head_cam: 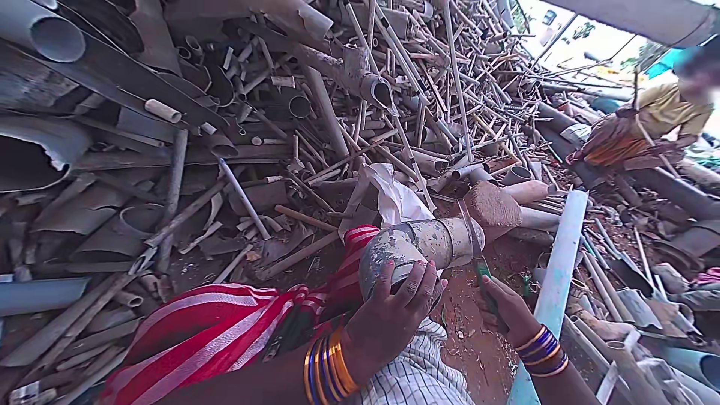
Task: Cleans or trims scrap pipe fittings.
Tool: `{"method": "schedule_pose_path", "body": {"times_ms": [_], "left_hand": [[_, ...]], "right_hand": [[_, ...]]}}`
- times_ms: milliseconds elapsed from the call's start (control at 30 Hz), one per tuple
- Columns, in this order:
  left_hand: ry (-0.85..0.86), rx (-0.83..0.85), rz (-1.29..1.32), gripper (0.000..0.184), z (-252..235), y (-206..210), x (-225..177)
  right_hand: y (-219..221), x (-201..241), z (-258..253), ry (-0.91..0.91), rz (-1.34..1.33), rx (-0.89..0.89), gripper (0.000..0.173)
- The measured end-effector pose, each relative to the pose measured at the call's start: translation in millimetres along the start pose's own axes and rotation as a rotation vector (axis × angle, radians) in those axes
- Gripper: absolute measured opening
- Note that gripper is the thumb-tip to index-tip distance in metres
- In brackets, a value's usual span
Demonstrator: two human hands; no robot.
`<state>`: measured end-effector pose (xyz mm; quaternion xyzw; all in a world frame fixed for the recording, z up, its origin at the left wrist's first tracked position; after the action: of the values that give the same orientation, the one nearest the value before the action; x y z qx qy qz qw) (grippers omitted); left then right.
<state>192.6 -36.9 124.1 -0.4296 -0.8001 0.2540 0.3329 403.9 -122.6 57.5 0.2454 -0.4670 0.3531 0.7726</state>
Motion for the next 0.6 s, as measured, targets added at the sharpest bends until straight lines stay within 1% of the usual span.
{"method": "schedule_pose_path", "body": {"times_ms": [33, 67, 100, 133, 200, 233, 267, 300, 367, 400, 433, 467, 533, 567, 600], "left_hand": [[0.014, -0.013, 0.0, 0.062, 3.5, -0.1, -0.4], [0.028, -0.02, 0.002, 0.057, 7.6, -0.3, -0.9], [0.039, -0.026, -0.006, 0.053, 11.4, -0.3, 0.0], [0.048, -0.03, -0.011, 0.051, 15.8, -0.3, 1.2], [0.05, -0.046, -0.004, 0.05, 24.4, 0.1, 6.2], [0.051, -0.062, 0.009, 0.05, 27.7, -0.1, 9.6], [0.051, -0.075, 0.019, 0.051, 30.6, 0.1, 13.9], [0.051, -0.082, 0.023, 0.053, 32.9, 1.1, 18.2], [0.055, -0.077, 0.023, 0.055, 35.1, 2.6, 22.5], [0.061, -0.073, 0.026, 0.055, 34.8, 2.1, 22.3], [0.063, -0.068, 0.027, 0.054, 33.9, 1.7, 21.9], [0.057, -0.064, 0.025, 0.054, 32.7, 1.3, 21.6], [0.035, -0.066, 0.03, 0.056, 29.3, 0.5, 22.3], [0.027, -0.066, 0.033, 0.057, 28.1, 0.4, 23.1], [0.025, -0.065, 0.036, 0.059, 26.7, 0.5, 24.1]], "right_hand": [[13.2, -8.0, 4.3, 0.056, 0.092, 0.184, 0.028], [18.2, -9.0, 7.5, 0.071, 0.125, 0.252, 0.028], [13.7, -1.1, 7.1, 0.034, 0.099, 0.207, 0.029], [1.0, 10.8, 4.4, -0.035, 0.02, 0.085, 0.031], [-34.3, 32.8, -2.3, -0.171, -0.128, -0.252, 0.033], [-46.7, 37.0, -3.5, -0.198, -0.146, -0.356, 0.032], [-50.6, 34.4, -3.4, -0.18, -0.105, -0.368, 0.031], [-45.5, 25.6, -2.7, -0.123, -0.027, -0.274, 0.03], [-22.9, 5.6, 3.4, 0.012, 0.139, 0.026, 0.028], [-19.1, 4.0, 7.2, 0.017, 0.157, 0.07, 0.028], [-23.0, 10.0, 8.7, -0.026, 0.122, 0.041, 0.03], [-33.0, 20.1, 8.2, -0.108, 0.046, -0.047, 0.031], [-56.4, 36.5, 4.8, -0.254, -0.103, -0.312, 0.033], [-61.8, 35.2, 3.0, -0.267, -0.119, -0.378, 0.032], [-57.6, 27.6, 1.8, -0.236, -0.07, -0.347, 0.031]]}}
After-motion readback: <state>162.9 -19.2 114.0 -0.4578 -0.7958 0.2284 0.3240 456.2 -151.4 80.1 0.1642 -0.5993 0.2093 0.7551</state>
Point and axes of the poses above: each hand's wrist, its own z-axis away from the middle knuckle, its own y-axis out of the palm, x = y × z, the point moved 8 cm from there along -z, towards the middle knuckle, and after that the axes turned 6 degrees about -z, right-handed, at the moved point
